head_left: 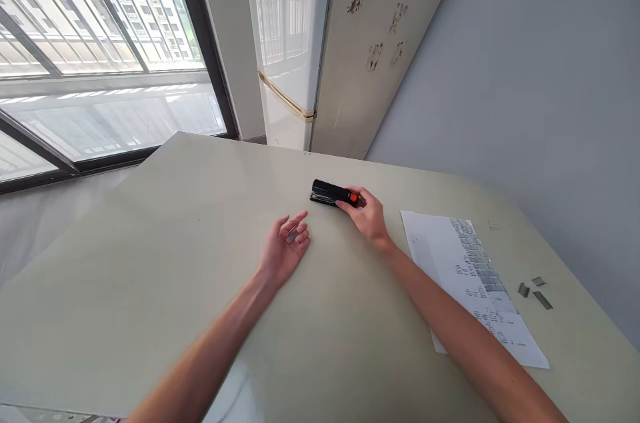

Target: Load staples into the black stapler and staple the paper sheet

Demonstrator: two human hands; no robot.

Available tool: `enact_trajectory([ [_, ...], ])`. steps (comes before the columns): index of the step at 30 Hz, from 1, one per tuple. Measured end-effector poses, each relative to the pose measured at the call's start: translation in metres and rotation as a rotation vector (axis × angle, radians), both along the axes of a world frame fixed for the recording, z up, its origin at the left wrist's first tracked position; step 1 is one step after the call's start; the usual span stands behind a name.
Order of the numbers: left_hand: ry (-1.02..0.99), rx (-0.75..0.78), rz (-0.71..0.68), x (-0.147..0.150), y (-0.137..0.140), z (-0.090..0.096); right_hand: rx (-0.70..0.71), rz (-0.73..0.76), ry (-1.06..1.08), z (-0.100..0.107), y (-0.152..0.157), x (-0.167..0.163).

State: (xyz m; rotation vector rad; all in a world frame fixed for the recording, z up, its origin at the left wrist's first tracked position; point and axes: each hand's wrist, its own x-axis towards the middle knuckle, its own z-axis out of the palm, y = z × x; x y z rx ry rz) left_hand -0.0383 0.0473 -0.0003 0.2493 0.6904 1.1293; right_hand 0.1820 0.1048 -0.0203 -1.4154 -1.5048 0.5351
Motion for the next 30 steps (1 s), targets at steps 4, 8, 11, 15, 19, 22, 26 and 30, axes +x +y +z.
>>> enact_trajectory([
  [4,-0.07,-0.072,0.007,-0.004,-0.001,0.005,0.024,0.017,-0.052,0.004,0.014,-0.008],
  [8,-0.164,-0.099,-0.038,-0.001,-0.003,0.007,0.192,0.19,-0.207,0.021,-0.024,-0.023],
  [11,-0.189,-0.093,-0.14,0.002,-0.007,0.005,0.294,0.475,-0.443,0.028,-0.059,-0.036],
  [15,-0.192,-0.033,-0.313,0.007,-0.016,0.0,0.346,0.464,-0.533,0.03,-0.088,-0.041],
  [19,-0.134,0.03,-0.399,0.011,-0.018,0.001,0.351,0.335,-0.536,0.034,-0.11,-0.004],
  [22,-0.047,-0.002,-0.383,0.013,-0.014,0.005,0.277,0.073,-0.544,0.03,-0.133,0.063],
  [26,0.043,-0.093,-0.307,0.016,-0.008,0.012,0.151,-0.361,-0.603,0.01,-0.172,0.176],
  [30,0.099,-0.144,-0.269,0.019,-0.005,0.019,-0.006,-0.61,-0.63,-0.009,-0.196,0.261],
])
